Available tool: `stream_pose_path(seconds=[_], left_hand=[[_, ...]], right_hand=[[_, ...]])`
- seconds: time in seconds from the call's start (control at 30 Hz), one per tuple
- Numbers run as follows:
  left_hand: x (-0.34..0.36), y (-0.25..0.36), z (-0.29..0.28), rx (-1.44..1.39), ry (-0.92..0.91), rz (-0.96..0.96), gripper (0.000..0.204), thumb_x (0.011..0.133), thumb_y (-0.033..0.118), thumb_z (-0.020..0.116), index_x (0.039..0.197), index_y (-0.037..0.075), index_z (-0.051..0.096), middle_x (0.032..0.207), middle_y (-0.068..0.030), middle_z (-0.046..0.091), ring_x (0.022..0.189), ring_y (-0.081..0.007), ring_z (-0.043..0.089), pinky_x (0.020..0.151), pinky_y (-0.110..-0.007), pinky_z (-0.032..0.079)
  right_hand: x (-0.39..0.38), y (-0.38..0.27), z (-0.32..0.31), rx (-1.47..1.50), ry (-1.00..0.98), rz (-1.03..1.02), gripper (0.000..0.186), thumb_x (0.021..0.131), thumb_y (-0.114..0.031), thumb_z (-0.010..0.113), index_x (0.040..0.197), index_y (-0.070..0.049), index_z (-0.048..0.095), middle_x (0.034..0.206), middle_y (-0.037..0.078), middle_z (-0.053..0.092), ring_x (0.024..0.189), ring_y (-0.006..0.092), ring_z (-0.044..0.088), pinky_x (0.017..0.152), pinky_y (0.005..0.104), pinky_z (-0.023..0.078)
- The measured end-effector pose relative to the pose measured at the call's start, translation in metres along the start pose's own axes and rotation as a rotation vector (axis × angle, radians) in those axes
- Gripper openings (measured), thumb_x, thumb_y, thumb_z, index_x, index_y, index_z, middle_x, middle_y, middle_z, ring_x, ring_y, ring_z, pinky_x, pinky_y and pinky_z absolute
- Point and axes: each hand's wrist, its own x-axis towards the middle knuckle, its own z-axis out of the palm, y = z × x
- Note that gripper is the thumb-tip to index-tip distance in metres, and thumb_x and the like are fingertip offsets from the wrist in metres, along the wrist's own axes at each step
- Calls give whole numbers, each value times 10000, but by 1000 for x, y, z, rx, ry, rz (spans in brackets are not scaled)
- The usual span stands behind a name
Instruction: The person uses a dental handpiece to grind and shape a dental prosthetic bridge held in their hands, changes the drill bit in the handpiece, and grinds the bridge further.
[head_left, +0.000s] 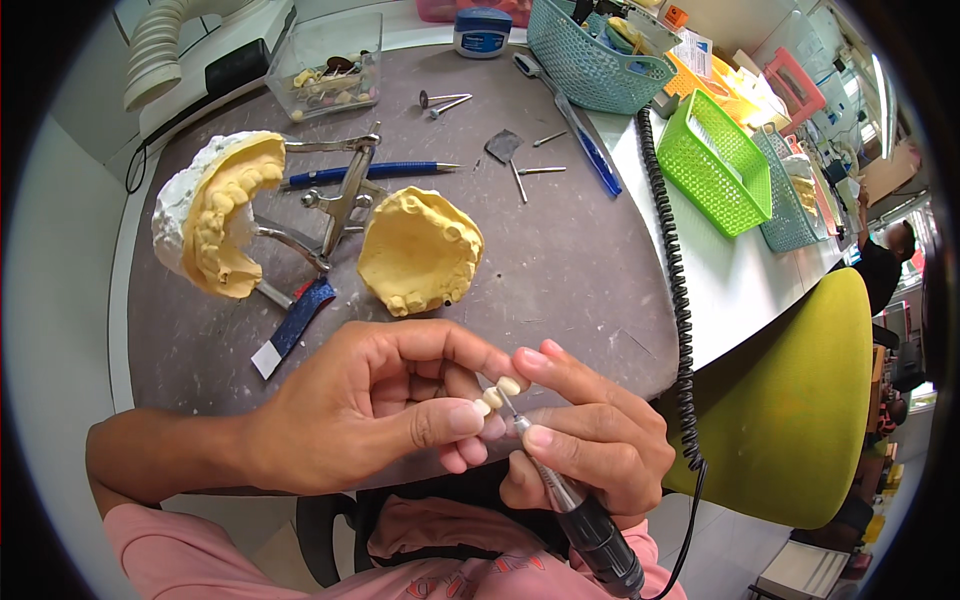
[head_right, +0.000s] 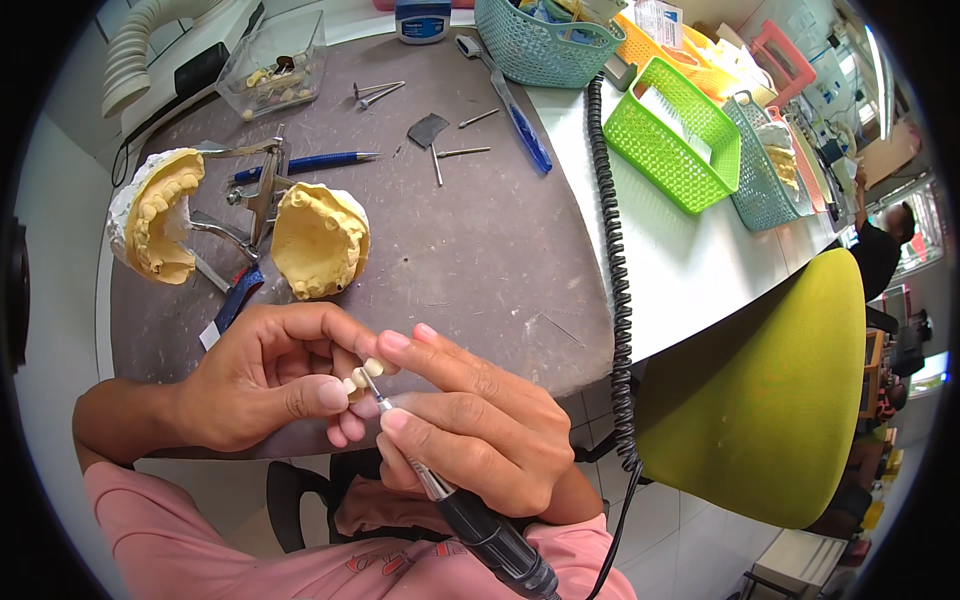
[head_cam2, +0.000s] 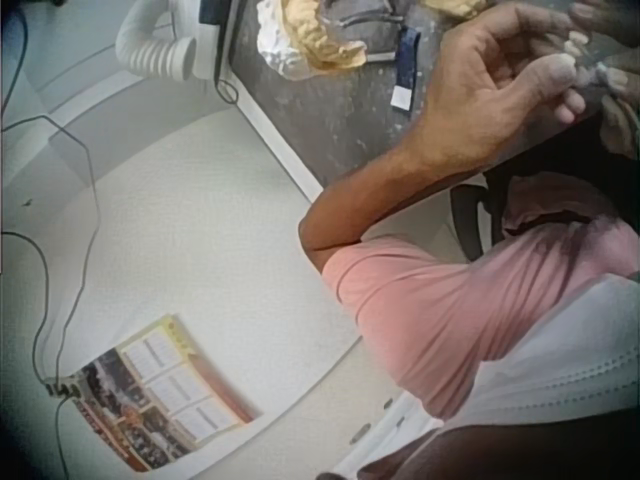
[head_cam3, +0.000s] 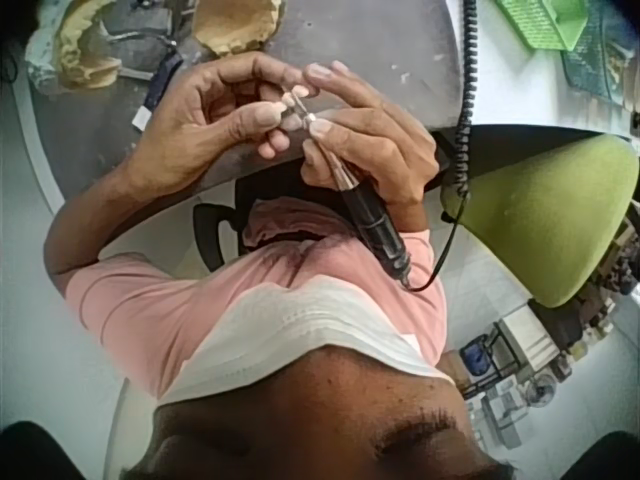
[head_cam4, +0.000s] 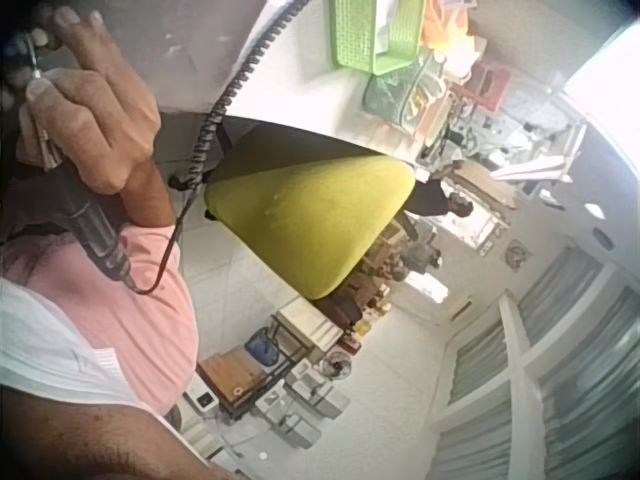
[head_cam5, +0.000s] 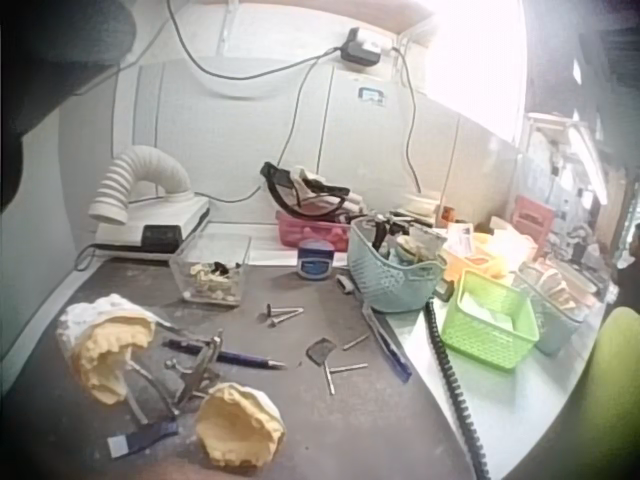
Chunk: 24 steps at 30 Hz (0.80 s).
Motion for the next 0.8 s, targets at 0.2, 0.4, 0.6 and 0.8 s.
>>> stream_pose_path(seconds=[0.2,0.4,0.6,0.8], left_hand=[[1,-1,-1,28,-20,7,301,952,110,601,1192,-53,518,960,-106,645,833,-133,666,741,-266,561],[1,0,-1,21,-11,5,292,949,116,609,1172,-54,530,953,-99,644,826,-132,667,747,-267,561],[1,-1,-1,43,-12,12,288,943,106,615,1177,-42,532,940,-93,633,820,-136,666,752,-275,565],[0,-1,0,37,3,6,291,937,99,622,1176,-41,534,944,-94,627,817,-138,665,754,-281,567]], right_hand=[[0,-1,-1,-2,-14,-14,283,764,-126,793,972,-3,646,827,120,697,1025,379,672,888,495,558],[0,1,1,2,7,-18,272,769,-126,791,962,0,648,806,115,690,1013,377,677,884,491,560],[-1,2,-1,19,-2,-14,266,772,-122,788,960,0,645,800,112,687,1011,376,678,880,492,562],[-3,3,0,32,-3,-28,260,777,-110,783,971,-6,644,801,102,687,1022,376,674,887,493,560]])
